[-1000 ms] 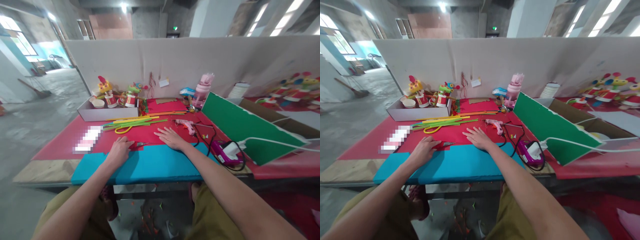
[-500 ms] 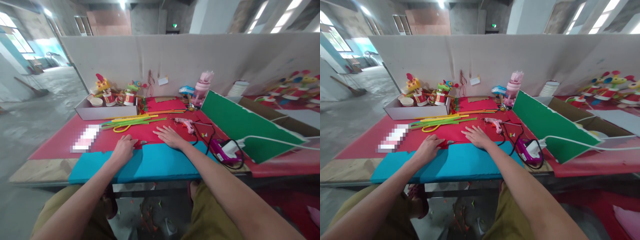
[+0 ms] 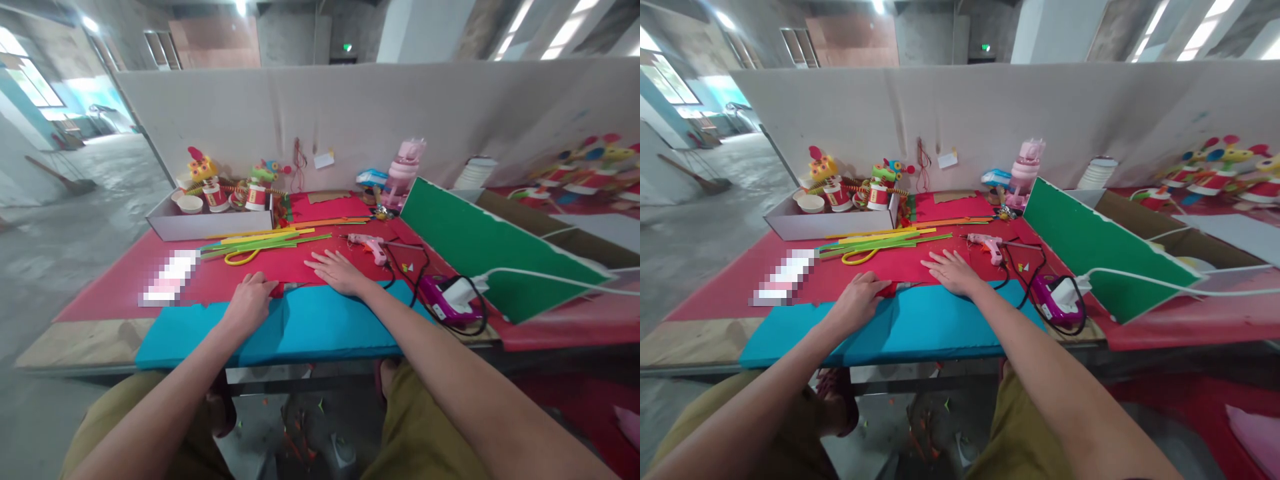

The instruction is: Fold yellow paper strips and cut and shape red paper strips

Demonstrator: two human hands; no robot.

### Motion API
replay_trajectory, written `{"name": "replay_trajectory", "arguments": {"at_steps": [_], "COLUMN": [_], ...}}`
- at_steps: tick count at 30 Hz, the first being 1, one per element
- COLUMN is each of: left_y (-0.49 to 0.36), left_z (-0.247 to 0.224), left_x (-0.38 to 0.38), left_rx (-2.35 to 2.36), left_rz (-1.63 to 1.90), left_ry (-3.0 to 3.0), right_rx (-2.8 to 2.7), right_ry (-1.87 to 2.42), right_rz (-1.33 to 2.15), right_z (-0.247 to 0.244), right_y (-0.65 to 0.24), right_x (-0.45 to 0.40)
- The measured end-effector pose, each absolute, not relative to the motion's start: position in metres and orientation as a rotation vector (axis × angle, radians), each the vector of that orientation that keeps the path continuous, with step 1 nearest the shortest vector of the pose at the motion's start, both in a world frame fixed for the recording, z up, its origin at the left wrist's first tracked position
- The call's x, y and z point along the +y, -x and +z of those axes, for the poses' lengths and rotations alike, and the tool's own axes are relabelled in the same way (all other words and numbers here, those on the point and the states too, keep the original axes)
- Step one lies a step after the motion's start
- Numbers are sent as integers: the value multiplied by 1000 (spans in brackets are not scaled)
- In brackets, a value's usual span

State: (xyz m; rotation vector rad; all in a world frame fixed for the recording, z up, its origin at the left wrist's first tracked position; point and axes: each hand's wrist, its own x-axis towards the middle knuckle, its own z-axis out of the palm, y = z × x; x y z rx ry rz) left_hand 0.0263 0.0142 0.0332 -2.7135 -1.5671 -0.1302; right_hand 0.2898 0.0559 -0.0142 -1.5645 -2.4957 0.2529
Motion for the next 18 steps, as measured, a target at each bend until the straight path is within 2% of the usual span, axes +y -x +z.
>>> {"name": "replay_trajectory", "arguments": {"at_steps": [8, 18], "left_y": [-20, -33], "left_z": [32, 32], "left_x": [13, 15], "left_rx": [-1510, -1494], "left_rz": [-118, -222], "left_ry": [2764, 2804], "right_rx": [-2475, -2471], "right_ry": [1410, 1490], "right_rz": [348, 320], "right_z": [-21, -24], "right_y": [-313, -316], "right_x": [73, 71]}}
